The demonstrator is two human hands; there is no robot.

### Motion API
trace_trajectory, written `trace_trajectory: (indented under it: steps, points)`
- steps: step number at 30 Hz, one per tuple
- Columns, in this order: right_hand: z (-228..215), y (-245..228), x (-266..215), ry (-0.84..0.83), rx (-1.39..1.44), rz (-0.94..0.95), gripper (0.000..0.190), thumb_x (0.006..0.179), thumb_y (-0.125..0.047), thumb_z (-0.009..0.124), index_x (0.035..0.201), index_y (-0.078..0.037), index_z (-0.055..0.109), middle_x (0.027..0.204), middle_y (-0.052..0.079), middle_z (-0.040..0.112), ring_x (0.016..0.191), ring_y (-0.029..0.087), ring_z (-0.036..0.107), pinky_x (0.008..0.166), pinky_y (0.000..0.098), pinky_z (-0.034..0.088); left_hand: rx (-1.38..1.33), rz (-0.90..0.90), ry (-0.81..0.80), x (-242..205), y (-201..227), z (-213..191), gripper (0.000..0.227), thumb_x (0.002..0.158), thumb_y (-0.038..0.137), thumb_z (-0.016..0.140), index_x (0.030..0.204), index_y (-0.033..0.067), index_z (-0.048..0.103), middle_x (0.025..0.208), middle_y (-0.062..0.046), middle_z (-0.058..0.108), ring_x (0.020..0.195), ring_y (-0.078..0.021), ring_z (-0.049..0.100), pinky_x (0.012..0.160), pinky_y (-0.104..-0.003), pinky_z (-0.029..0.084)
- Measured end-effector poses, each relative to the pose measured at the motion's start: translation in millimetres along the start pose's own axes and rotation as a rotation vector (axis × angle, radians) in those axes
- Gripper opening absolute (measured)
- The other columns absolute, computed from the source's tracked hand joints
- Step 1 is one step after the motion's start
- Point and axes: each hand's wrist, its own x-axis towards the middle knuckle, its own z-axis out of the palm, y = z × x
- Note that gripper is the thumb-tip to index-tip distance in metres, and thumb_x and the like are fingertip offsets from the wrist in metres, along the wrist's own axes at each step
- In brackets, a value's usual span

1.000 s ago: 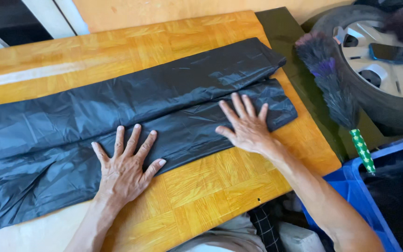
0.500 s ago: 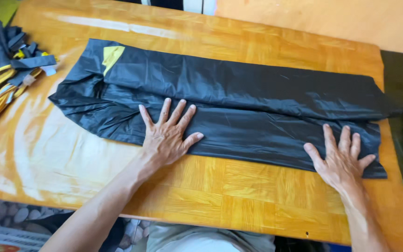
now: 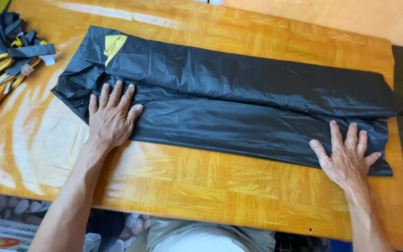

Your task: The person unfolds a black protective case on a table, uses a duster to clean the table and the unfolded case, and then smooths out the material by hand.

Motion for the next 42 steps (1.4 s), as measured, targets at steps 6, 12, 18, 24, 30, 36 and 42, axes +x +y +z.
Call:
trace_trajectory:
  steps: [6,12,18,24,30,36,42]
  points:
    - [-10,-7,-5,-0.047,0.004,0.037,0.088,0.087,-0.075,0.034,0.163,-0.033,0.019,0.174,0.014,0.003,0.158,0.039,-0.001,0.112,0.0798,0.003,0.013,0.003,-0.012,3,25,-5,0.063,0.102,0.043,0.043,0.159,0.0144,0.041,0.164,-0.019,0.038,0.149,-0.0516,0.027,0.104,-0.085,0.017]
    - [-12,-9,-5,-0.071,0.013,0.018,0.087,0.087,-0.074,0.034,0.163,-0.034,0.018,0.173,0.015,0.0,0.158,0.04,-0.003,0.112,0.0799,0.0,-0.204,0.42,0.246,6,162,-13,0.048,0.099,0.02,0.063,0.141,-0.001,0.057,0.152,-0.025,0.053,0.144,-0.0476,0.045,0.113,-0.072,0.032]
    - [3,11,-3,0.018,-0.029,-0.08,0.084,0.097,-0.073,0.033,0.166,-0.027,0.019,0.17,0.024,0.011,0.157,0.045,0.005,0.11,0.0845,0.012,-0.228,0.636,-0.266,8,225,2,0.072,0.102,0.059,0.042,0.16,0.0163,0.037,0.165,-0.013,0.036,0.156,-0.0381,0.022,0.12,-0.07,0.011]
    - [0,-19,-30,0.246,-0.018,-0.215,0.083,0.103,-0.055,0.044,0.161,0.003,0.03,0.163,0.043,0.016,0.154,0.056,0.012,0.114,0.0799,0.002,-0.19,0.618,-0.395,15,227,-10,0.08,0.099,0.069,0.038,0.163,0.0227,0.029,0.17,-0.008,0.024,0.157,-0.037,0.013,0.117,-0.074,0.001]
    - [25,-101,-98,0.128,0.324,-0.96,0.083,0.108,-0.056,0.026,0.161,0.003,0.003,0.169,0.032,0.004,0.161,0.044,0.008,0.133,0.0504,0.012,-0.161,0.697,-0.11,10,223,13,0.081,0.097,0.074,0.031,0.162,0.0244,0.033,0.168,-0.001,0.031,0.156,-0.0282,0.022,0.114,-0.072,0.014]
    - [34,-30,-75,0.151,-0.006,-0.663,0.092,0.102,-0.066,0.009,0.161,0.004,0.01,0.167,0.03,0.011,0.158,0.043,0.011,0.127,0.0504,0.01,-0.129,0.67,-0.097,9,222,17,0.085,0.094,0.077,0.032,0.162,0.0247,0.034,0.167,-0.002,0.034,0.156,-0.0295,0.025,0.116,-0.07,0.014]
    - [30,92,-52,0.279,-0.08,-0.37,0.093,0.102,-0.054,0.046,0.155,0.018,0.02,0.162,0.041,0.017,0.154,0.05,0.017,0.128,0.0508,0.017,-0.118,0.671,-0.083,9,223,18,0.086,0.092,0.077,0.035,0.161,0.026,0.036,0.167,-0.001,0.037,0.155,-0.0288,0.029,0.117,-0.071,0.018]
